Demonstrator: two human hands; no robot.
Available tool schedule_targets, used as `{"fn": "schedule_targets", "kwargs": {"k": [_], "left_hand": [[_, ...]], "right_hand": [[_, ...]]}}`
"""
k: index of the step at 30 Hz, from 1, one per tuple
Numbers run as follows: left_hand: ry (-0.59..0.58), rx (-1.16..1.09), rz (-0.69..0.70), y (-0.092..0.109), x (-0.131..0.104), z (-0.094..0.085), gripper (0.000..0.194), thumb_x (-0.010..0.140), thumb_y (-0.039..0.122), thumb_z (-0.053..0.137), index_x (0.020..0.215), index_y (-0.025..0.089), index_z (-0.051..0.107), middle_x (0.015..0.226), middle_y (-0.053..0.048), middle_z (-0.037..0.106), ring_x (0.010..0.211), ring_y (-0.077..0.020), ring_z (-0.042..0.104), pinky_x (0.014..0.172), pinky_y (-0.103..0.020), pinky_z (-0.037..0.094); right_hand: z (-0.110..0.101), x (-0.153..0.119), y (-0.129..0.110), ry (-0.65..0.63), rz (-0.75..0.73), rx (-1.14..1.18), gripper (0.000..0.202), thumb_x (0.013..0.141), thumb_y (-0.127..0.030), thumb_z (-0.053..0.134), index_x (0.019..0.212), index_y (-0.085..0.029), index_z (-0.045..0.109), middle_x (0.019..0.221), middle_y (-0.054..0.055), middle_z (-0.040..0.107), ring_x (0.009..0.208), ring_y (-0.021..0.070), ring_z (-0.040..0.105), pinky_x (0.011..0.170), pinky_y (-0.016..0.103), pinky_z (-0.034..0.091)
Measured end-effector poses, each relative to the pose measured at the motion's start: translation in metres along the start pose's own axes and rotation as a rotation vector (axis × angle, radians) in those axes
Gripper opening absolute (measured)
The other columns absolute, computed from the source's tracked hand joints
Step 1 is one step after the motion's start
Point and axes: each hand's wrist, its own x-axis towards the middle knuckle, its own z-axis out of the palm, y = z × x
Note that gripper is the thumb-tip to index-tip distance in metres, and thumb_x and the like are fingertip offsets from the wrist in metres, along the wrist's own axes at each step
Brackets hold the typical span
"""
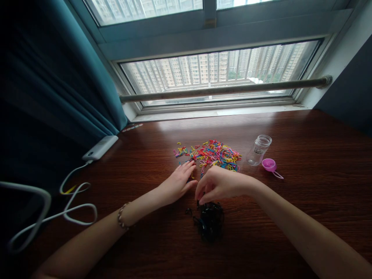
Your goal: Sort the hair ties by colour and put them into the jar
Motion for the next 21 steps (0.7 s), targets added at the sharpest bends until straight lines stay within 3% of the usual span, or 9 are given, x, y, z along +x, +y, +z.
{"fn": "schedule_targets", "kwargs": {"k": [3,6,10,13,17,19,21], "left_hand": [[-0.065,0.001,0.05,0.018,-0.01,0.0,0.055,0.083,0.046,0.039,0.131,0.018,0.031,0.141,-0.014,0.025,0.131,-0.0272,0.016,0.103,-0.05,0.02],[-0.117,-0.018,0.11,0.03,-0.019,0.0,0.058,0.083,0.048,0.039,0.133,0.021,0.027,0.141,-0.013,0.024,0.131,-0.0267,0.016,0.103,-0.049,0.02],[-0.134,-0.009,0.158,0.04,-0.027,-0.003,0.058,0.083,0.05,0.039,0.132,0.02,0.028,0.141,-0.012,0.026,0.131,-0.0266,0.017,0.103,-0.048,0.02],[-0.117,0.02,0.176,0.042,-0.026,-0.008,0.056,0.083,0.048,0.038,0.131,0.019,0.03,0.139,-0.012,0.029,0.13,-0.0268,0.02,0.103,-0.047,0.021],[-0.011,0.022,0.184,0.026,-0.011,-0.018,0.038,0.088,0.034,0.034,0.122,0.019,0.042,0.125,-0.01,0.047,0.116,-0.0221,0.042,0.1,-0.04,0.03],[0.088,0.042,0.118,0.006,0.0,-0.022,0.031,0.09,0.025,0.029,0.112,0.017,0.05,0.113,-0.01,0.055,0.105,-0.0201,0.05,0.091,-0.035,0.038],[0.112,0.096,0.125,-0.016,0.011,-0.022,0.028,0.088,0.023,0.034,0.106,0.018,0.055,0.109,-0.01,0.057,0.104,-0.0221,0.049,0.091,-0.037,0.037]], "right_hand": [[-0.008,-0.003,-0.001,0.069,0.004,0.039,0.024,0.074,-0.031,0.057,0.089,-0.016,0.068,0.075,0.003,0.067,0.064,0.0119,0.06,0.055,0.018,0.045],[-0.013,-0.002,0.004,0.243,0.034,0.107,0.023,0.075,-0.032,0.056,0.086,-0.015,0.067,0.075,0.003,0.067,0.069,0.013,0.061,0.06,0.021,0.047],[-0.015,0.007,0.025,0.459,0.063,0.236,0.026,0.077,-0.037,0.053,0.079,-0.014,0.066,0.074,0.005,0.067,0.066,0.0128,0.061,0.061,0.024,0.049],[-0.009,0.014,0.044,0.583,0.067,0.136,0.026,0.079,-0.035,0.051,0.081,-0.013,0.065,0.075,0.005,0.067,0.067,0.0137,0.062,0.062,0.025,0.049],[0.002,0.021,0.062,0.693,-0.001,-0.204,0.021,0.082,-0.024,0.046,0.09,-0.016,0.063,0.084,0.006,0.067,0.078,0.0157,0.061,0.071,0.028,0.047],[0.006,0.023,0.066,0.698,-0.031,-0.327,0.021,0.082,-0.02,0.045,0.092,-0.017,0.063,0.087,0.006,0.067,0.08,0.016,0.061,0.073,0.029,0.046],[0.007,0.023,0.067,0.695,-0.044,-0.383,0.021,0.082,-0.017,0.044,0.092,-0.017,0.063,0.088,0.006,0.066,0.081,0.0158,0.061,0.074,0.028,0.045]]}}
